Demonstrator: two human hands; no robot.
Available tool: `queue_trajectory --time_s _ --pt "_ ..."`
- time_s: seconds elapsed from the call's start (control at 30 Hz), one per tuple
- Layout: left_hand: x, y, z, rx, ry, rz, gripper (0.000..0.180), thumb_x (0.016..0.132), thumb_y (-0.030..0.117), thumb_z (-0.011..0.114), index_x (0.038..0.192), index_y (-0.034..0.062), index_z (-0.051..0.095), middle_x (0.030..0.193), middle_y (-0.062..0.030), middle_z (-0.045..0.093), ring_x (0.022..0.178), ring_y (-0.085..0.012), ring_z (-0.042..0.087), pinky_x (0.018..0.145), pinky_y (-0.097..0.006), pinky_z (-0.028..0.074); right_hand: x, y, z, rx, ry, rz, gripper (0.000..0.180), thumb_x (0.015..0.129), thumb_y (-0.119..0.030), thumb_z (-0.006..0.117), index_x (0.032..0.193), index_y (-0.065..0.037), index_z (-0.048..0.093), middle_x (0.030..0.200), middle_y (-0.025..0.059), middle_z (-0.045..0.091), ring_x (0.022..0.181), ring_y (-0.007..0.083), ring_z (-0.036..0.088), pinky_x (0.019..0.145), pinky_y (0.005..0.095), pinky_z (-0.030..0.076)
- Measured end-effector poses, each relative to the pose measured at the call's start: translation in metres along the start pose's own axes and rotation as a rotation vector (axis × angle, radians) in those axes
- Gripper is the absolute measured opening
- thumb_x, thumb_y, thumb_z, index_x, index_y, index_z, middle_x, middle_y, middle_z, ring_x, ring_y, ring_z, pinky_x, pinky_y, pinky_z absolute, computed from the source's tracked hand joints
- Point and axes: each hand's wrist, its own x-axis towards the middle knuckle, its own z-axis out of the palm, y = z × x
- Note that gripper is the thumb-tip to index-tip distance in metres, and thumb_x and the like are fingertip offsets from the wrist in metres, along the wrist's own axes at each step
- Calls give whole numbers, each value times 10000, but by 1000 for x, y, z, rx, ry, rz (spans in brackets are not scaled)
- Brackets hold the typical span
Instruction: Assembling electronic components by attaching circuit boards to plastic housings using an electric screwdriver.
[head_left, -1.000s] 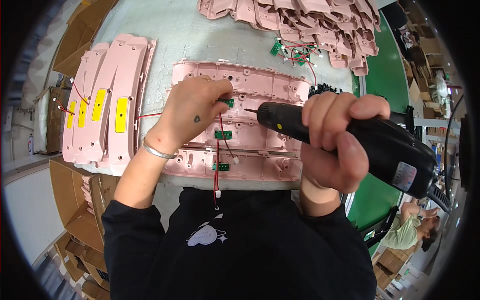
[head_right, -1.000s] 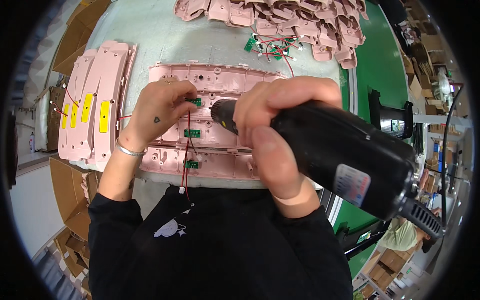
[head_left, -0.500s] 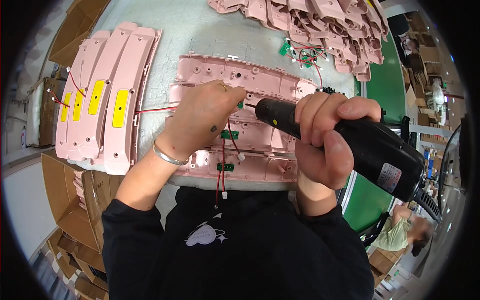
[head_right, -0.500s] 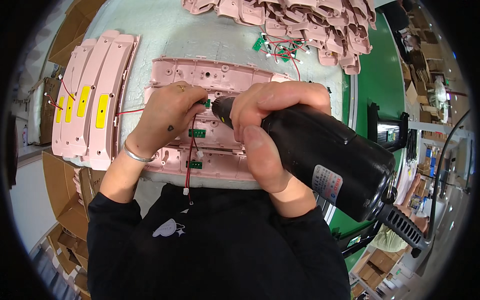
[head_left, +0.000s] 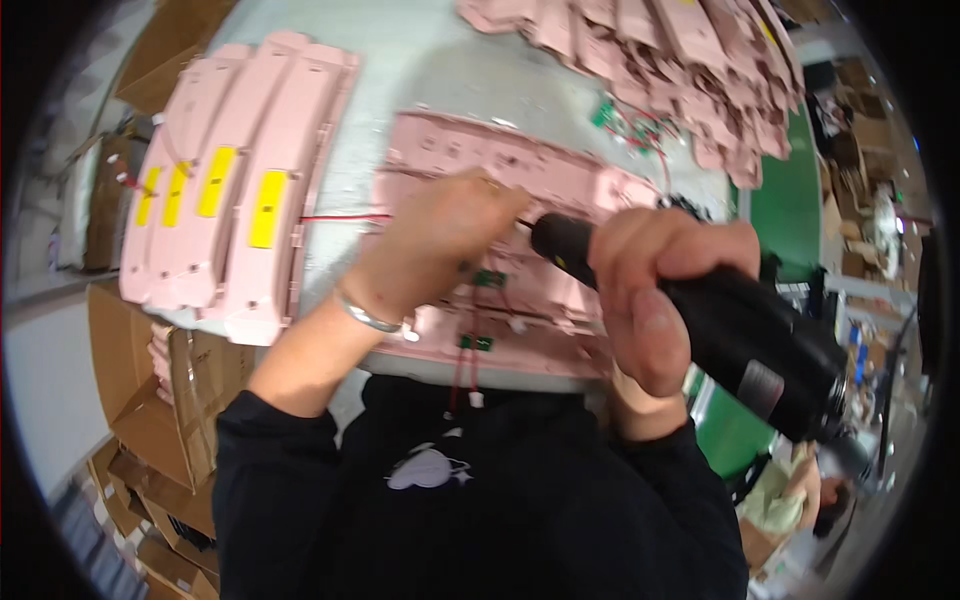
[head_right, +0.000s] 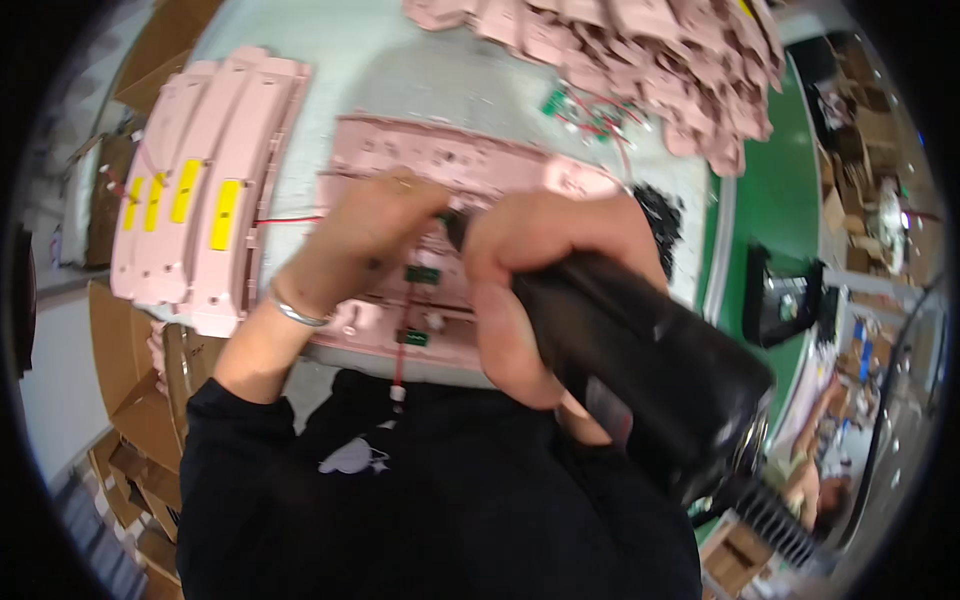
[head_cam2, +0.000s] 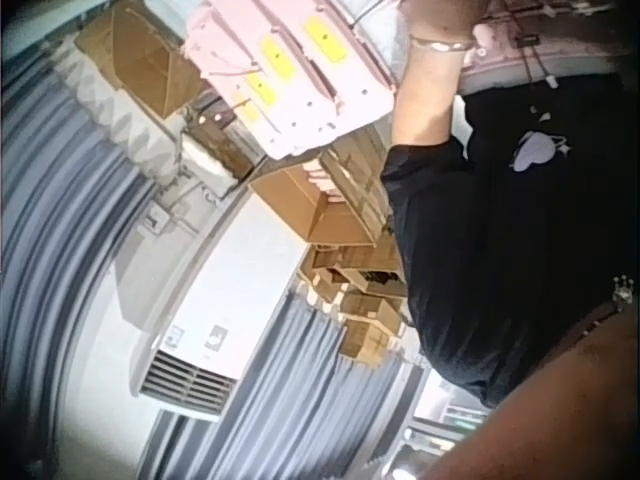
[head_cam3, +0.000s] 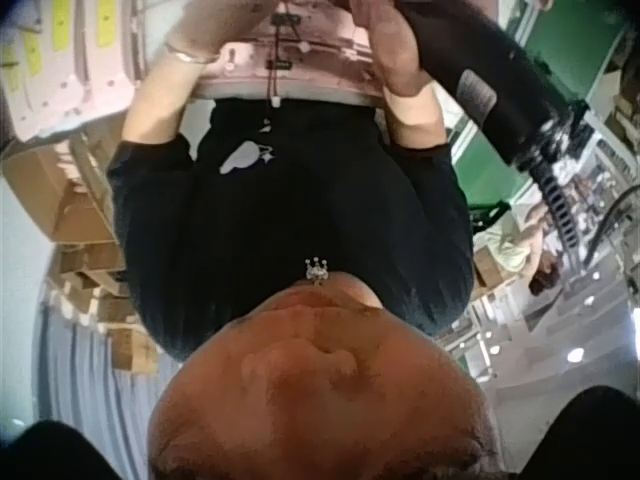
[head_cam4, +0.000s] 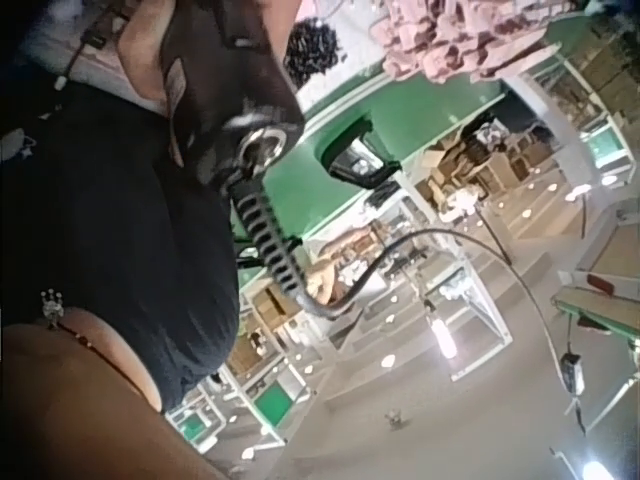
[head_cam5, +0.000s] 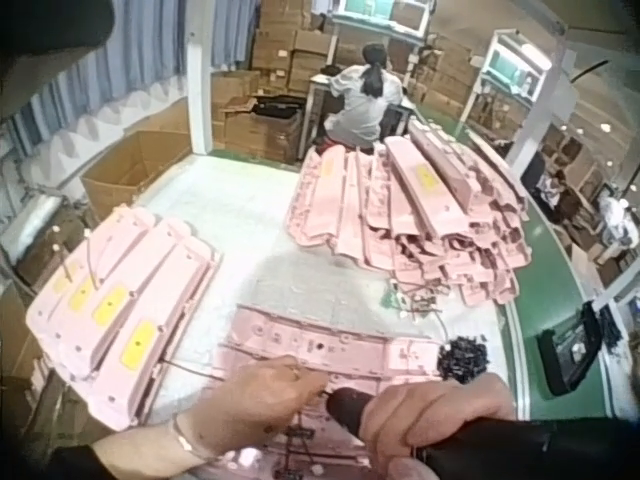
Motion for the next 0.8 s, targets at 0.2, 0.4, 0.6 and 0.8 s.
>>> queue_trajectory --time_s 0.2,0.4,0.6,0.8 --pt "-2 7 3 -82 48 6 182 662 -31 541 840 2 530 742 -150 568 772 -345 557 679 -418 452 5 2 2 -66 -106 -37 242 764 -112 584 868 -69 370 584 33 420 466 126 383 478 274 345" --pt "5 9 6 -104 20 48 170 704 15 531 872 18 563 750 -135 589 770 -322 563 690 -405 454 1 -1 3 -123 -65 4 252 762 -96 592 882 -65 373 602 36 432 481 133 401 487 270 363" --pt "2 -3 -5 7 -84 -84 225 706 -8 585 931 -1 566 822 -166 591 801 -361 548 703 -426 435 26 -12 -42 -61 -131 -24 283 758 -97 538 1007 -27 423 631 46 442 506 146 417 527 323 390" --pt "13 17 -5 90 -26 -95 137 728 26 638 857 12 595 814 -128 613 767 -310 575 678 -375 454 -12 -70 -112 -144 227 -82 291 783 -152 466 1042 -19 471 609 14 391 502 118 367 564 297 351"
